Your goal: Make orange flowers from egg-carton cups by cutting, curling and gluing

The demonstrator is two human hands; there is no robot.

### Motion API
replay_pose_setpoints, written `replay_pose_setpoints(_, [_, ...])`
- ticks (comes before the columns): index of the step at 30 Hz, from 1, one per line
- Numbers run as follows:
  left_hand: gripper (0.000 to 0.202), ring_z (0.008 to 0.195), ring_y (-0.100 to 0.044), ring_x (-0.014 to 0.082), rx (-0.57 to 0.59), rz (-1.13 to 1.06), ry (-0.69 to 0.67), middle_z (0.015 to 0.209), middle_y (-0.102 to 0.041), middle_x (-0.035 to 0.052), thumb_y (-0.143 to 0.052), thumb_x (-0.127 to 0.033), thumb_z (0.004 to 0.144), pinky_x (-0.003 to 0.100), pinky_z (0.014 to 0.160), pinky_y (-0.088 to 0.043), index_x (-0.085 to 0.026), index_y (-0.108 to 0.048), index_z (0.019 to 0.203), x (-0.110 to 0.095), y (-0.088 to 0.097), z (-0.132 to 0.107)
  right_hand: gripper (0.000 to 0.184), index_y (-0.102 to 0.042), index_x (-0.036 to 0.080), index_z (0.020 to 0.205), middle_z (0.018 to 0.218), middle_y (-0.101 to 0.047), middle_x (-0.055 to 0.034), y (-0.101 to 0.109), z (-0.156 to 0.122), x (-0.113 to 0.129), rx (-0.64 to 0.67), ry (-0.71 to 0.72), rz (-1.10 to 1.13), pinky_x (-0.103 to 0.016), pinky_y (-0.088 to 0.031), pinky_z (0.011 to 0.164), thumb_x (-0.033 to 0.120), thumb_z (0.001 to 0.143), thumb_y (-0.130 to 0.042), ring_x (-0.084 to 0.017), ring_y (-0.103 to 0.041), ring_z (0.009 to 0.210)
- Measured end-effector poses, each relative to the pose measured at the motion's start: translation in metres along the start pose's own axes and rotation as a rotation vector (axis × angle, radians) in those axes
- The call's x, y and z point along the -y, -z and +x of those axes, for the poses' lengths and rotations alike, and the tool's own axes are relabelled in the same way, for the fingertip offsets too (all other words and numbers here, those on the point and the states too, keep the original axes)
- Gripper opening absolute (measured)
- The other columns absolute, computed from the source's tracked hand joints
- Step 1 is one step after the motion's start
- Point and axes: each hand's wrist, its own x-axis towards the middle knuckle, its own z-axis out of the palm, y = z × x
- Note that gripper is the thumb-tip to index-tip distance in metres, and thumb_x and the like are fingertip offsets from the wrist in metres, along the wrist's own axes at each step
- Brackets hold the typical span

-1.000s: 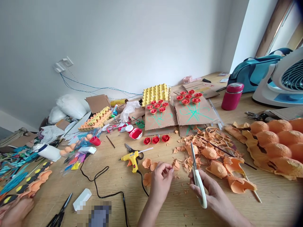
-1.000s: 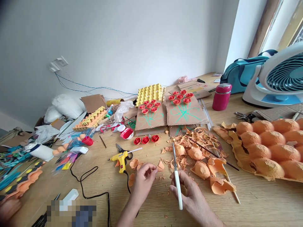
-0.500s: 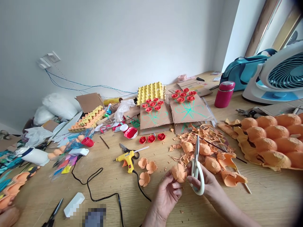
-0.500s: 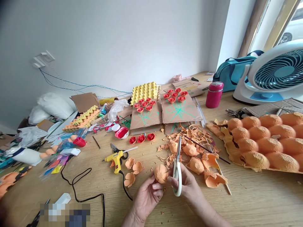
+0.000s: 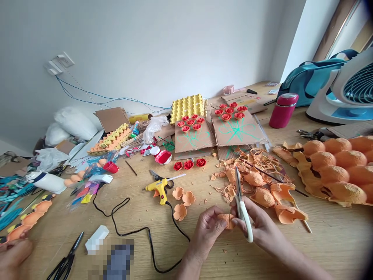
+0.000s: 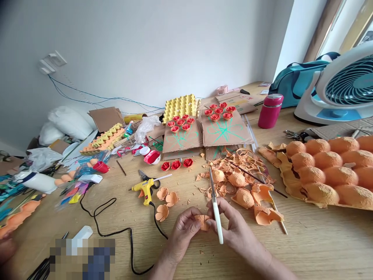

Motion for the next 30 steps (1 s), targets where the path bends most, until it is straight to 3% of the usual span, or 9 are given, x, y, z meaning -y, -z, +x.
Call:
replay_pose_setpoints(5, [0.027,0.086,-0.058,0.0199,-0.095,0.158,-0.174,0.085,-0.066,0.0057,-0.082,-0.041,0.080,0.029,0.082,-0.045,-0.015,-0.072,0.082,-0.003,0.008,0.004,0.019,-0.058,0.024,0.085,0.086,-0.064,-0.0025,0.014,0.002,0.008,-0.101,0.095,-0.387,-0.032,-0.047,0.073,0.037,0.088,-0.071,-0.023,-0.057,0.080])
replay_pose_setpoints(8, [0.025,0.099,-0.057,0.0238,-0.182,0.188,-0.264,0.086,-0.064,0.0049,-0.080,-0.040,0.080,0.032,0.093,-0.042,-0.018,-0.070,0.078,-0.003,0.014,0.006,0.021,-0.053,0.023,0.077,0.077,-0.062,-0.0019,0.017,0.003,0.012,-0.012,0.155,-0.618,-0.033,-0.043,0.070,0.034,0.092,-0.064,-0.021,-0.052,0.073])
replay_pose_setpoints(11, [0.024,0.110,-0.056,0.0286,-0.202,0.179,-0.292,0.096,-0.068,0.0078,-0.077,-0.039,0.079,0.038,0.101,-0.041,-0.019,-0.066,0.073,-0.005,0.017,0.005,0.027,-0.050,0.022,0.073,0.069,-0.057,0.0000,0.012,0.003,0.014,0.110,0.123,-0.708,-0.032,-0.038,0.067,0.034,0.096,-0.056,-0.017,-0.045,0.065])
replay_pose_setpoints(15, [0.020,0.115,-0.057,0.0315,-0.162,0.022,-0.238,0.114,-0.070,0.0120,-0.070,-0.034,0.076,0.043,0.099,-0.044,-0.019,-0.059,0.069,-0.009,0.014,0.000,0.036,-0.052,0.021,0.071,0.068,-0.051,0.0018,0.003,0.003,0.018,0.283,-0.097,-0.442,-0.028,-0.033,0.060,0.046,0.095,-0.057,-0.015,-0.043,0.066])
replay_pose_setpoints(19, [0.017,0.101,-0.063,0.0267,-0.147,-0.140,-0.174,0.103,-0.071,0.0092,-0.070,-0.031,0.076,0.038,0.091,-0.047,-0.019,-0.059,0.074,-0.011,0.009,-0.003,0.054,-0.048,0.021,0.067,0.058,-0.042,0.0059,-0.001,0.002,0.017,0.413,-0.358,-0.037,-0.024,-0.030,0.049,0.072,0.083,-0.059,-0.010,-0.037,0.051])
replay_pose_setpoints(22, [0.019,0.096,-0.062,0.0243,-0.159,-0.128,-0.163,0.099,-0.071,0.0080,-0.072,-0.033,0.077,0.034,0.085,-0.047,-0.019,-0.060,0.074,-0.010,0.009,-0.001,0.065,-0.052,0.021,0.074,0.054,-0.043,0.0072,0.000,0.003,0.013,0.385,-0.461,0.086,-0.023,-0.030,0.043,0.087,0.075,-0.054,-0.009,-0.036,0.043])
replay_pose_setpoints(26, [0.021,0.093,-0.058,0.0207,-0.265,0.097,-0.178,0.097,-0.070,0.0065,-0.074,-0.036,0.081,0.028,0.083,-0.045,-0.017,-0.066,0.077,-0.007,0.010,0.001,0.062,-0.050,0.021,0.071,0.056,-0.044,0.0060,0.005,0.004,0.012,0.263,-0.347,0.040,-0.024,-0.031,0.046,0.083,0.080,-0.054,-0.010,-0.038,0.048])
replay_pose_setpoints(30, [0.025,0.071,-0.049,0.0139,-0.354,0.194,-0.204,0.073,-0.058,-0.0013,-0.078,-0.039,0.082,0.024,0.069,-0.042,-0.017,-0.067,0.079,-0.006,0.012,0.002,0.040,-0.056,0.021,0.073,0.068,-0.057,0.0012,0.011,0.003,0.017,0.163,-0.101,-0.321,-0.026,-0.040,0.056,0.056,0.092,-0.060,-0.015,-0.049,0.064])
